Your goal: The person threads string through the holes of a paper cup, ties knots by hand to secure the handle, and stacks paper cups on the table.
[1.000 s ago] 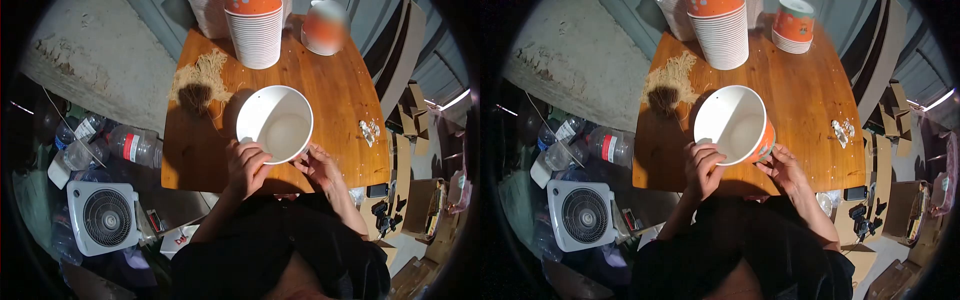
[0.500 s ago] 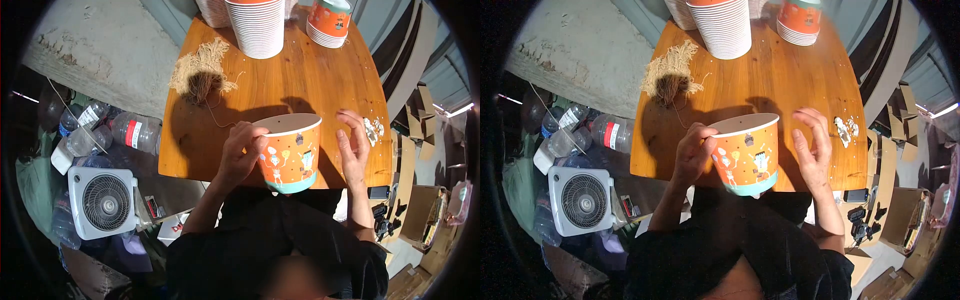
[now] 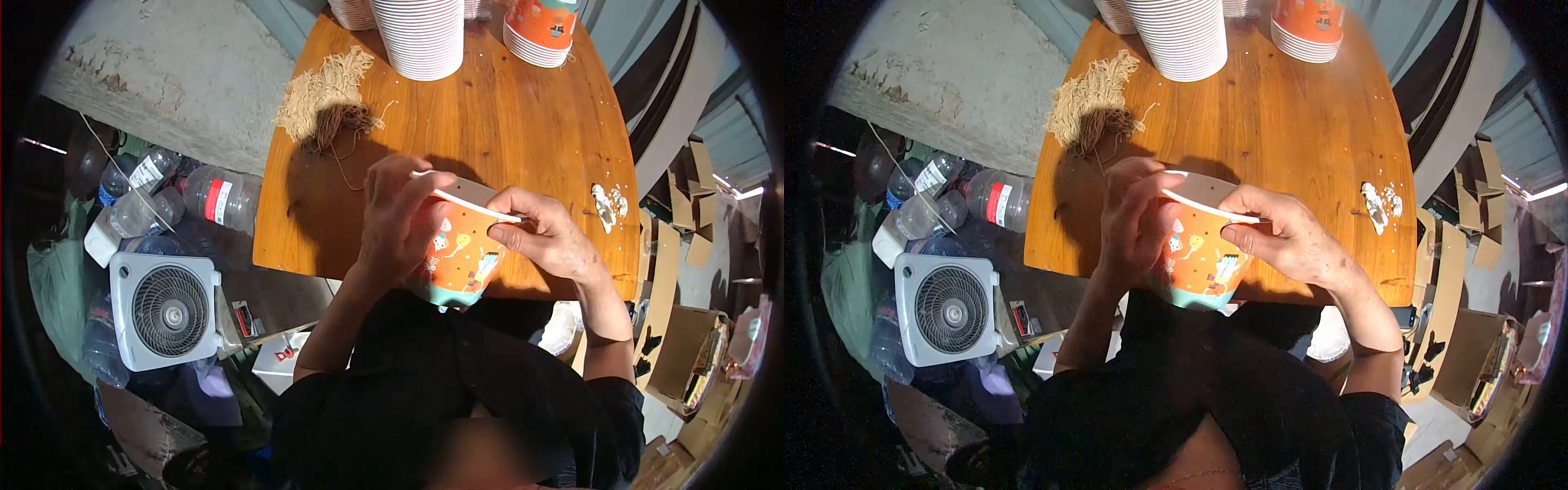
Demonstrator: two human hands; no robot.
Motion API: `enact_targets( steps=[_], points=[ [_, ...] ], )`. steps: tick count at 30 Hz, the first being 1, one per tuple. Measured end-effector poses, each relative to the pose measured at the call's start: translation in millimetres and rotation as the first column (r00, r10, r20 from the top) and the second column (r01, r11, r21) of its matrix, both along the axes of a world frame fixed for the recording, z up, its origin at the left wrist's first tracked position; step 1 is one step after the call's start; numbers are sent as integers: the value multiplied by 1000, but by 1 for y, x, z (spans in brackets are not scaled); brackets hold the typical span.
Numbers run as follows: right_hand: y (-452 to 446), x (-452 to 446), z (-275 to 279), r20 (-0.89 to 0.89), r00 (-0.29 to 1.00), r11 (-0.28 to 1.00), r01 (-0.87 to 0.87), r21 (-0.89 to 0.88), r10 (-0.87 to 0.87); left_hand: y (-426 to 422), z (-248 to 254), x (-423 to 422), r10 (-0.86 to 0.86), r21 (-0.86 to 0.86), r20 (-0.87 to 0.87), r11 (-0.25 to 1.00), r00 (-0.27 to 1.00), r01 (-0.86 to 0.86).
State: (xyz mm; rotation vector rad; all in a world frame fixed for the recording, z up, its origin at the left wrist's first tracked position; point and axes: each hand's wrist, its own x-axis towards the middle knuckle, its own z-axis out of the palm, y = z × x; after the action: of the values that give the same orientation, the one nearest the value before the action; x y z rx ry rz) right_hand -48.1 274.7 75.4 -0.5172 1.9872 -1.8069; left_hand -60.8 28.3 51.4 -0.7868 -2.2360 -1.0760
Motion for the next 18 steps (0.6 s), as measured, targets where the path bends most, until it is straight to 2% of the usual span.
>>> enact_targets(
  steps=[1,3,6,7,10,15,18],
  points=[
    [-2,1,-2,-1,1000,1000,3,-1,-3,2,-2,1,-3,-1,-1,1000,1000,3],
    [-4,4,-4,21,996,996,82,-21,-82,5,-12,7,56,71,-124,996,991,-48],
    [-7,8,-4,9,994,994,111,-23,-110,11,-17,22,-13,-47,-230,999,973,2],
    [-8,8,-3,9,993,993,114,-22,-114,13,-22,27,0,-34,-237,999,971,-8],
    [-9,10,1,-12,998,998,60,1,-60,10,-24,32,6,-67,-285,997,958,-27],
    [-15,6,11,153,988,998,-5,-55,13,-1,-27,27,-33,-62,-297,998,954,16],
    [-15,3,14,173,982,996,-62,-57,71,-4,-33,25,-58,-36,-317,998,947,50]
  ],
)
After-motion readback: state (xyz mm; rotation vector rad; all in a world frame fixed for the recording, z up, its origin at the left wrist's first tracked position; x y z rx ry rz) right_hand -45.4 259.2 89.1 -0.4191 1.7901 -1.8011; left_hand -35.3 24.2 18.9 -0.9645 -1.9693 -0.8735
